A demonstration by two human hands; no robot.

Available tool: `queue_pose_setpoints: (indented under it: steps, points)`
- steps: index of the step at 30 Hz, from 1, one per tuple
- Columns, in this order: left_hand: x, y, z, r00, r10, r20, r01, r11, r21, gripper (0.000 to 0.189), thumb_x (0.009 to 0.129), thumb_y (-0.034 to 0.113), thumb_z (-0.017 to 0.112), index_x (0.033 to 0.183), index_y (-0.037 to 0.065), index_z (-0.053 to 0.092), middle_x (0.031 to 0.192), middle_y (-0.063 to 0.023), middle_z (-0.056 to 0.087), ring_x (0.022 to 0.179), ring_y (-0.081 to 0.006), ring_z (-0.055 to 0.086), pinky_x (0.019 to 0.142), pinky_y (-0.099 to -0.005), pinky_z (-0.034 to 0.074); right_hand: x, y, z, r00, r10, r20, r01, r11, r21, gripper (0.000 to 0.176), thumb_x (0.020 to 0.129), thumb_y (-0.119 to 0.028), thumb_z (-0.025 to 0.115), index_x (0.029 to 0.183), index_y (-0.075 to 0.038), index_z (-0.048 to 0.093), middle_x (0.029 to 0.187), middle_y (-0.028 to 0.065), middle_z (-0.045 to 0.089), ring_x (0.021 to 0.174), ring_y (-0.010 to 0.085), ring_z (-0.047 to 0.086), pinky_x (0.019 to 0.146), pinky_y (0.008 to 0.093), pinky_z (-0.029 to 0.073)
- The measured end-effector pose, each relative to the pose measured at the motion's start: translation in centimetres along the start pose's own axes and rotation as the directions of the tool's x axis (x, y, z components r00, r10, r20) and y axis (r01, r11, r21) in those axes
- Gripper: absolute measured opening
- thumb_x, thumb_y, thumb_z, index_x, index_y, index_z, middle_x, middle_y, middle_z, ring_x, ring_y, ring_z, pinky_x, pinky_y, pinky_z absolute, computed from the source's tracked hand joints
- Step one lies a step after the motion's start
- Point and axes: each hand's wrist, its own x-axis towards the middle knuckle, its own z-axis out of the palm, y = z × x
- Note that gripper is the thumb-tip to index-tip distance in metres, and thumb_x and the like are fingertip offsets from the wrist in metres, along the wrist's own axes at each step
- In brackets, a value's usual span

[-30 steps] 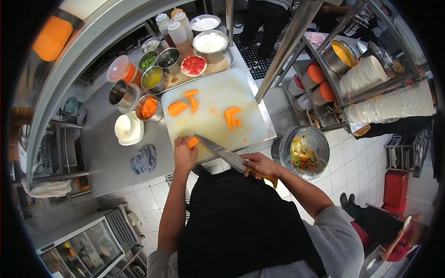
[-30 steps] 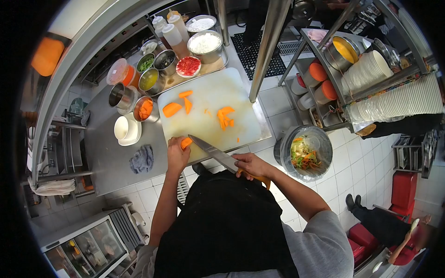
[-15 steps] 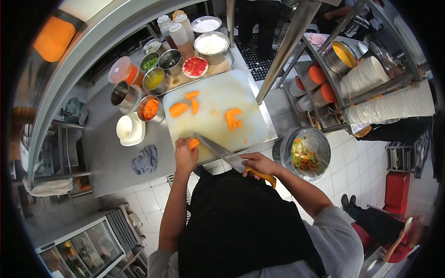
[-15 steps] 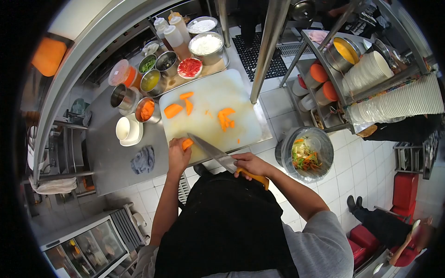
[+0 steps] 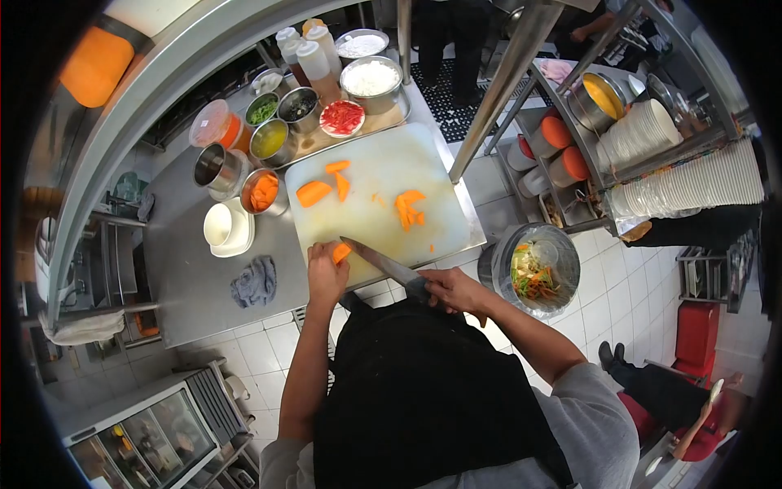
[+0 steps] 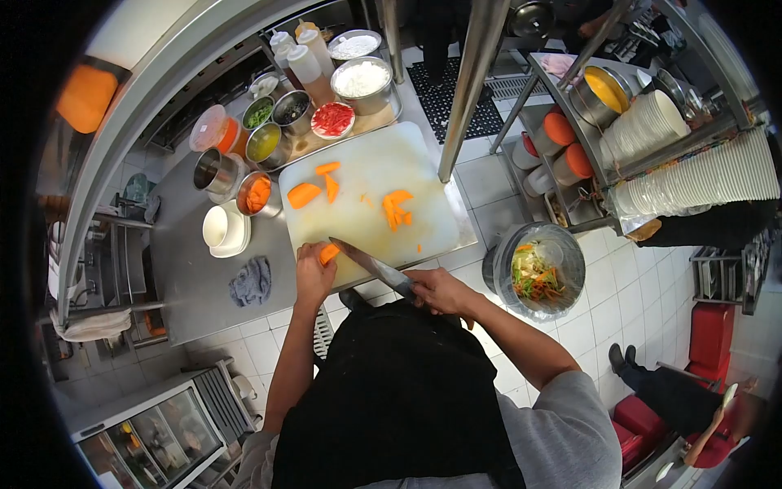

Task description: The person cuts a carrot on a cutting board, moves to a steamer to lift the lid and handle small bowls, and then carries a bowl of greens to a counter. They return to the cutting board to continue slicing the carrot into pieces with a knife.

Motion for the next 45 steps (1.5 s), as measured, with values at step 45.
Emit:
queue_pose_setpoints:
  steps: [45]
  points:
    - [3.5,10.1,-12.9,0.921,-0.238,-0.307,-0.195,0.4,-0.895,0.048,0.096,-0.012,0.067,0.139,-0.001,0.048,0.132,-0.0231,0.067,0.12,-0.0254,0.069,0.1,-0.0315,0.055,0.0,3.1,-3.0,0.994,0.023,-0.103,-0.02,1.0,0.024,0.045,0.108,-0.017,0.057,0.151,-0.005,0.054,0.088,0.0096,0.074,0.056,0.0117,0.059,0.054,0.0301,0.053]
